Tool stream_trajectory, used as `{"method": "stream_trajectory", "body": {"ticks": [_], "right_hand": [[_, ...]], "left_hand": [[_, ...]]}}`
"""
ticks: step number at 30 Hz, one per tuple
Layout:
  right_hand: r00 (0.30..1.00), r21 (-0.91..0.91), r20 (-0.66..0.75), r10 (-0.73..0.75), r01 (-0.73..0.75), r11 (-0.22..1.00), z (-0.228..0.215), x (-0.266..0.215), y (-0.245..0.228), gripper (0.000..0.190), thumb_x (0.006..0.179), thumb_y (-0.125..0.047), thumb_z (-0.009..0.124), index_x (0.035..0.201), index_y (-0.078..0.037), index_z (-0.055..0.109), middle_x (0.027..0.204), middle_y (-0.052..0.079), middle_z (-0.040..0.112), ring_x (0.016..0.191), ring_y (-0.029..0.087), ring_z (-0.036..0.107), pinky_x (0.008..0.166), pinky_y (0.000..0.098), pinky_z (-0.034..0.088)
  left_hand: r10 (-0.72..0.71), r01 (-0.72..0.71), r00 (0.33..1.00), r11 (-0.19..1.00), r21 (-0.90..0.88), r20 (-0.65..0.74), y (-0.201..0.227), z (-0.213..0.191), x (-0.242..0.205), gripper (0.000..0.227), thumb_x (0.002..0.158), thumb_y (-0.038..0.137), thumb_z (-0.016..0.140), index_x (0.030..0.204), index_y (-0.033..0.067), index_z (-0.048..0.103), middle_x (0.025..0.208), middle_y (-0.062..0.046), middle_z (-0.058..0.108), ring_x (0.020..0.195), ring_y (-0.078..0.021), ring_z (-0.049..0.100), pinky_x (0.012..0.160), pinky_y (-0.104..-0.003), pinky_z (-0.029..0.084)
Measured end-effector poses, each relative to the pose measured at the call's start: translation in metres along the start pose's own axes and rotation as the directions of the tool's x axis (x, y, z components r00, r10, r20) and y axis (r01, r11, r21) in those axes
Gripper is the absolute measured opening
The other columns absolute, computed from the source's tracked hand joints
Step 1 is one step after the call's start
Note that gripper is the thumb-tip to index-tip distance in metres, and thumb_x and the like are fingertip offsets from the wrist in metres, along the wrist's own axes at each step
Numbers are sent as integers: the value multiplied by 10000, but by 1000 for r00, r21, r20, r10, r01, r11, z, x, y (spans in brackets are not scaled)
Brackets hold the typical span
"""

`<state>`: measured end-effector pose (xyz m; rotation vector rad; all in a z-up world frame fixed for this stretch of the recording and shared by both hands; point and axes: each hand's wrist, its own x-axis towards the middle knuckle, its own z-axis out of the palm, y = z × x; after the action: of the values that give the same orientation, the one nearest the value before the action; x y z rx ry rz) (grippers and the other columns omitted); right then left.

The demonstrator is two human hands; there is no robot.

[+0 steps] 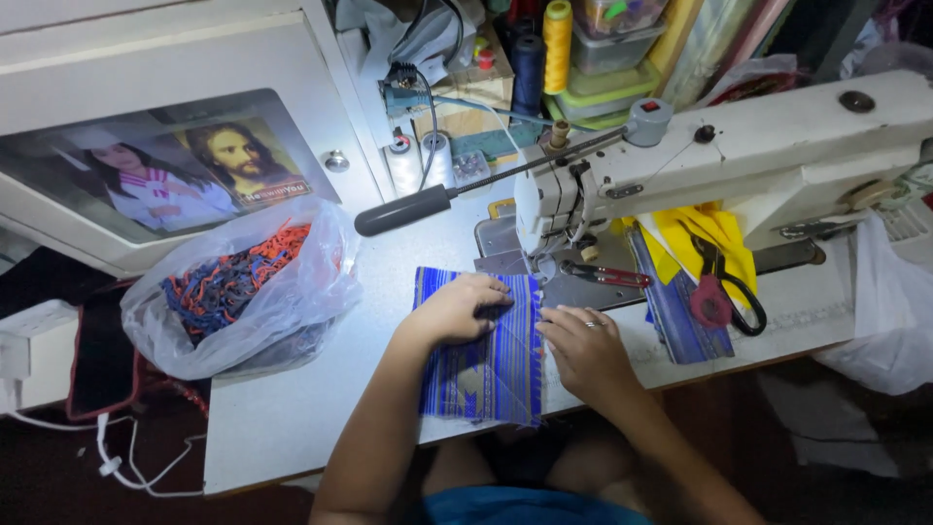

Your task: Sewing pieces of blue patterned fabric using an industrial sewing machine and trimming threads with scissors.

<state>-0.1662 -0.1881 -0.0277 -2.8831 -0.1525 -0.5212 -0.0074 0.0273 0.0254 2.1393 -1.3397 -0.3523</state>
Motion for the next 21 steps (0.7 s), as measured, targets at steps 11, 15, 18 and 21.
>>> {"method": "stream_trajectory", "body": {"ticks": [11,15,18,21], "right_hand": [[1000,47,-14,23,-22,999,6,-24,6,335,988,-280,548,1291,-221,679,1397,-11,639,1359,245,553,1129,543,373],[994,-29,-87,-64,62,998,13,-27,-1,382,969,-404,573,1309,-254,661,1378,-25,649,1328,239,568,1117,534,362],[999,-84,13,-47,48,995,12,-17,3,381,1005,-328,513,1355,-250,641,1402,-2,629,1392,272,515,1137,593,320],[998,-116,63,9,-2,993,6,3,21,416,994,-294,495,1392,-283,614,1432,35,593,1400,321,505,1117,636,362]], "left_hand": [[-150,209,966,933,293,-209,-42,45,-11,381,881,297,695,1262,278,676,1320,54,636,1275,-245,574,1026,-431,503],[59,4,978,953,304,-199,1,38,-9,531,852,288,734,1368,218,630,1437,-35,599,1372,-331,505,1117,-501,414],[-93,140,986,918,370,-141,-8,60,1,561,961,497,520,1484,297,498,1528,6,502,1441,-299,426,1142,-566,348],[-213,275,958,875,398,-193,-10,74,15,608,993,603,398,1525,311,429,1571,5,433,1458,-316,386,1133,-672,287]]}}
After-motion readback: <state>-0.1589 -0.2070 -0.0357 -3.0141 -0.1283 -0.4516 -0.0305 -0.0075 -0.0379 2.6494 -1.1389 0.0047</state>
